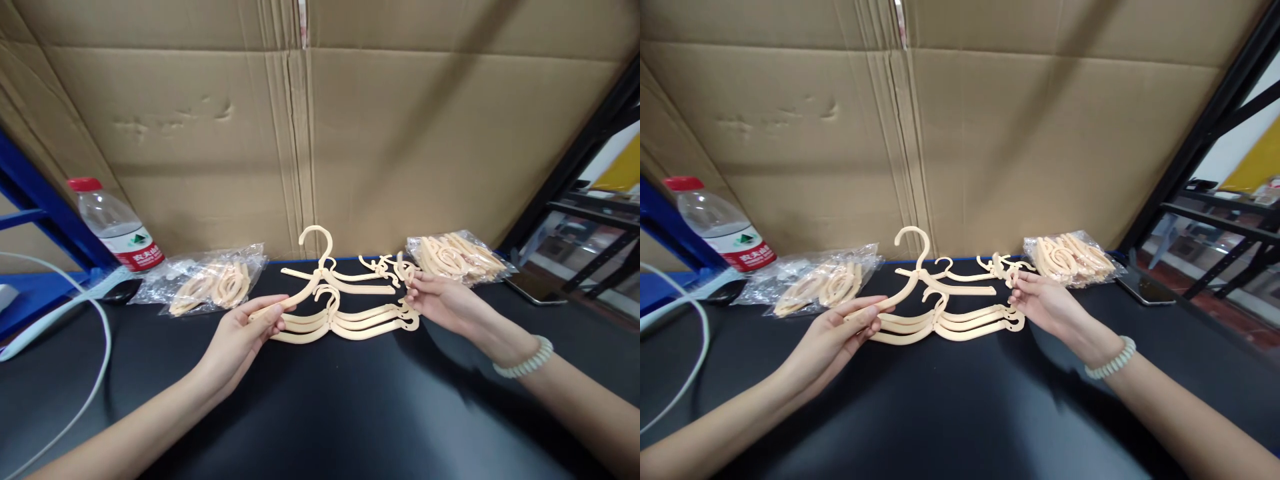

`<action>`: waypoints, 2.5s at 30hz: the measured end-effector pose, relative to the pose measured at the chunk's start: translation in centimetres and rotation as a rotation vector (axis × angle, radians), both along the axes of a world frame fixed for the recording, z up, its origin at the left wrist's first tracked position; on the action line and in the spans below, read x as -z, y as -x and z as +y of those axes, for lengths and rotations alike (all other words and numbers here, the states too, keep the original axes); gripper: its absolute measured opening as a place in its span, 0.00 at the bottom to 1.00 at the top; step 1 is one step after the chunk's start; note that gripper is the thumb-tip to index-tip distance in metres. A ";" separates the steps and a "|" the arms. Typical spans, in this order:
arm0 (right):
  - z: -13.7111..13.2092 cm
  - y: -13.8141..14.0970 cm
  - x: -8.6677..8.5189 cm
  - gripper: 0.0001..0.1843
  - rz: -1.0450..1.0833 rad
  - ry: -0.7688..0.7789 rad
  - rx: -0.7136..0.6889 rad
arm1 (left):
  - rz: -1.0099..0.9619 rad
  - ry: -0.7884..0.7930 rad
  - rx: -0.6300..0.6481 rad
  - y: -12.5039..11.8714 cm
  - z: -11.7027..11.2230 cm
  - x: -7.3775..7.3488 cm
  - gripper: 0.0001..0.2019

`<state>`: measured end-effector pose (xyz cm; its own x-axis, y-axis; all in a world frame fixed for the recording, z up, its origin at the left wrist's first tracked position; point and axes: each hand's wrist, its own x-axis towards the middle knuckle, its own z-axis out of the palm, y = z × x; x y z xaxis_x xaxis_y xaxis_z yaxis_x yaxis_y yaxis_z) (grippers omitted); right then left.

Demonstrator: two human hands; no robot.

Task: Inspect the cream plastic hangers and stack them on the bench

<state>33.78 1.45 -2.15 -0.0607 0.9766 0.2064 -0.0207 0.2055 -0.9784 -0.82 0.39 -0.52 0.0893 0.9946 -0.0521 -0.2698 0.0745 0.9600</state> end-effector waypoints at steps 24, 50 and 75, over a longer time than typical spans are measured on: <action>-1.5 2.5 -0.9 0.13 0.347 0.258 -0.079 | 0.098 -0.059 0.025 0.3 0.1 0.7 0.17; -1.8 2.1 -0.9 0.11 0.313 0.521 -0.329 | 0.148 -0.118 0.045 0.3 0.0 1.1 0.13; -2.7 4.4 -1.1 0.13 0.282 0.137 -0.066 | 0.095 -0.001 -0.147 -0.1 -0.9 0.5 0.20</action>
